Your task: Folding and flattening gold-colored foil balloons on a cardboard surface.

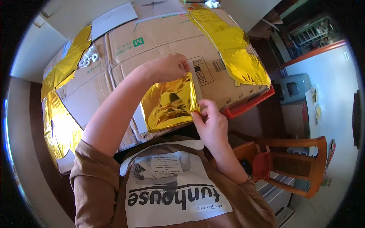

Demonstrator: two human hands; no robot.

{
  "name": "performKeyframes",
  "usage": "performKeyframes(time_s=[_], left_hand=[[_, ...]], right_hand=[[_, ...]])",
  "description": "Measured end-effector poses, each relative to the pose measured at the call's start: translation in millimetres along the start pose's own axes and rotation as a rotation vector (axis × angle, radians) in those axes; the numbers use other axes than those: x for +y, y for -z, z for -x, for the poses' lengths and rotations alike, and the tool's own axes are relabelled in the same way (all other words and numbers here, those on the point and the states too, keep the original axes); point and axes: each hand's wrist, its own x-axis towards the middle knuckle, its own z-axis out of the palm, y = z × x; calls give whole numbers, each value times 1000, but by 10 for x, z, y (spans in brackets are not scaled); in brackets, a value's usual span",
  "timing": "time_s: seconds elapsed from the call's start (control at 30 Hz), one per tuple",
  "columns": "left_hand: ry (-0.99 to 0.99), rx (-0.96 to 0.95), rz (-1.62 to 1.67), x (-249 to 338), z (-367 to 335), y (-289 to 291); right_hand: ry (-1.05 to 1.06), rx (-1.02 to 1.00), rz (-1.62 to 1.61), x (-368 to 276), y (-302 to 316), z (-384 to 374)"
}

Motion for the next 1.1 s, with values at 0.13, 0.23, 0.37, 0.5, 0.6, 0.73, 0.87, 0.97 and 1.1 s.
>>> performKeyframes(time_s=[0.13,0.23,0.37,0.5,0.6,0.73,0.87,0.97,1.1], left_hand=[[-14,14,14,-29,39,104],[31,-24,-5,-10,37,140],[-2,49,-17,-118,17,92],[-102,203,-98,-150,79,30],[-70,246,-141,-137,125,29],[1,264,-83,-137,244,96],[-19,288,-103,-335,403,235],[3,376,-158,-396,640,225],[33,483,-133,-376,987,40]], right_hand=[[20,1,19,4,33,-115],[47,16,29,32,22,-132],[88,14,85,-29,25,-154],[158,36,114,22,-10,-160],[164,36,140,10,-21,-169],[173,28,127,10,-31,-188],[158,3,135,-15,13,-214],[281,58,176,-9,72,-312],[545,-23,220,-116,170,-512]])
